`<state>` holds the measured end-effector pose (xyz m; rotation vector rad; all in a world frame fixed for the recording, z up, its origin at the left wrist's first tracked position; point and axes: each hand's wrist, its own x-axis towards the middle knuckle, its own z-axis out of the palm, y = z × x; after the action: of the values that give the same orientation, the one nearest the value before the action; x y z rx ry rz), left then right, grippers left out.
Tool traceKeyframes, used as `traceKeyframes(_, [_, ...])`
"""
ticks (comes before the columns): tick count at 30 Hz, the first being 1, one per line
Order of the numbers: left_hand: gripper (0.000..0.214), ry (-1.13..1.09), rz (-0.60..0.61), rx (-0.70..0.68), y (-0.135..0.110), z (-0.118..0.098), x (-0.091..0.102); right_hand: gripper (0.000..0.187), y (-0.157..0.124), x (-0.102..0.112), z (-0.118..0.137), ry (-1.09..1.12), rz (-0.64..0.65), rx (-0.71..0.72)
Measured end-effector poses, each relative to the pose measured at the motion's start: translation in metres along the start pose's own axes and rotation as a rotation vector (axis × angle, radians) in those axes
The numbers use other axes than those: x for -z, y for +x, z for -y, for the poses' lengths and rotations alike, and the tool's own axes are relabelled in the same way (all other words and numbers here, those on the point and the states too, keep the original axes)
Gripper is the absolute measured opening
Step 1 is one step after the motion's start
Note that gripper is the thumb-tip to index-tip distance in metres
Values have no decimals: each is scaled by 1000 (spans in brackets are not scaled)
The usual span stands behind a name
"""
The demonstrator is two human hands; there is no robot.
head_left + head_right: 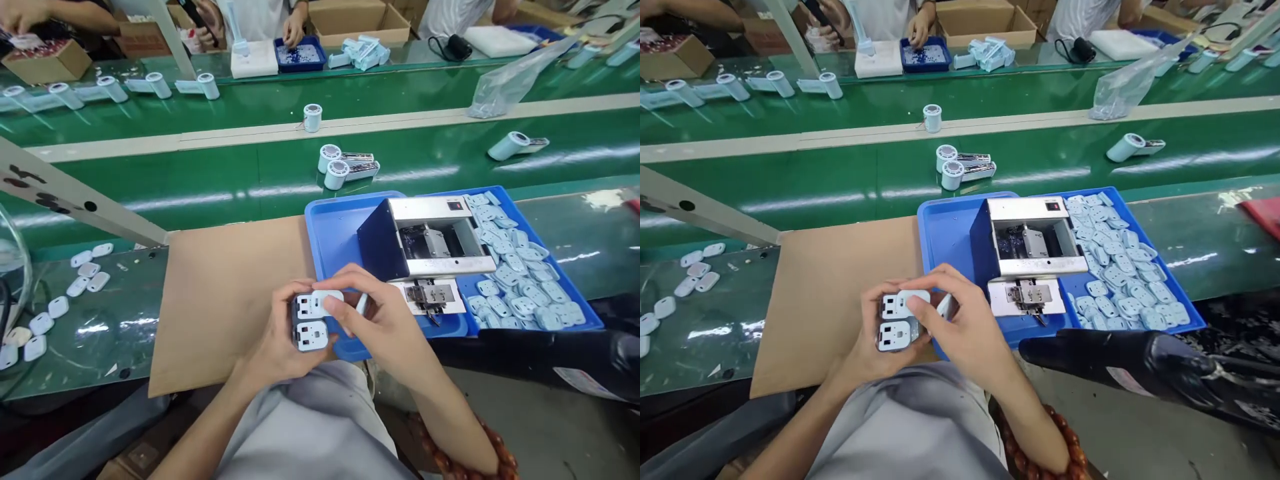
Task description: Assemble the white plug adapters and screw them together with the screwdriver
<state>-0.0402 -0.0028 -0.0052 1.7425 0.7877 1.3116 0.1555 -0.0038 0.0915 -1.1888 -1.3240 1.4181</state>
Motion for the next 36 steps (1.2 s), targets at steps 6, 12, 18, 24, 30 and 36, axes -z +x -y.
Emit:
traceKeyframes(6, [113,42,43,-188,2,4,-4,29,14,-9,9,-33,83,-159])
traceKeyframes(12, [95,-18,-10,-229,4,11,-9,44,9,-15,-10,79,-111,-60])
traceKeyframes(18, [73,23,-70,-262,11,13,-16,55,-9,-4,-6,257,-308,-10])
traceKeyframes(24, [86,-8,-81,-308,8,21,-19,15,-34,-8,12,165,-189,-159])
traceKeyframes(30, [86,-22,-67,-366,8,31,-19,18,-37,-23,8,75,-281,-52])
traceKeyframes(36, [75,-10,-57,-325,4,29,-19,17,-26,-28,5,-40,-212,-53])
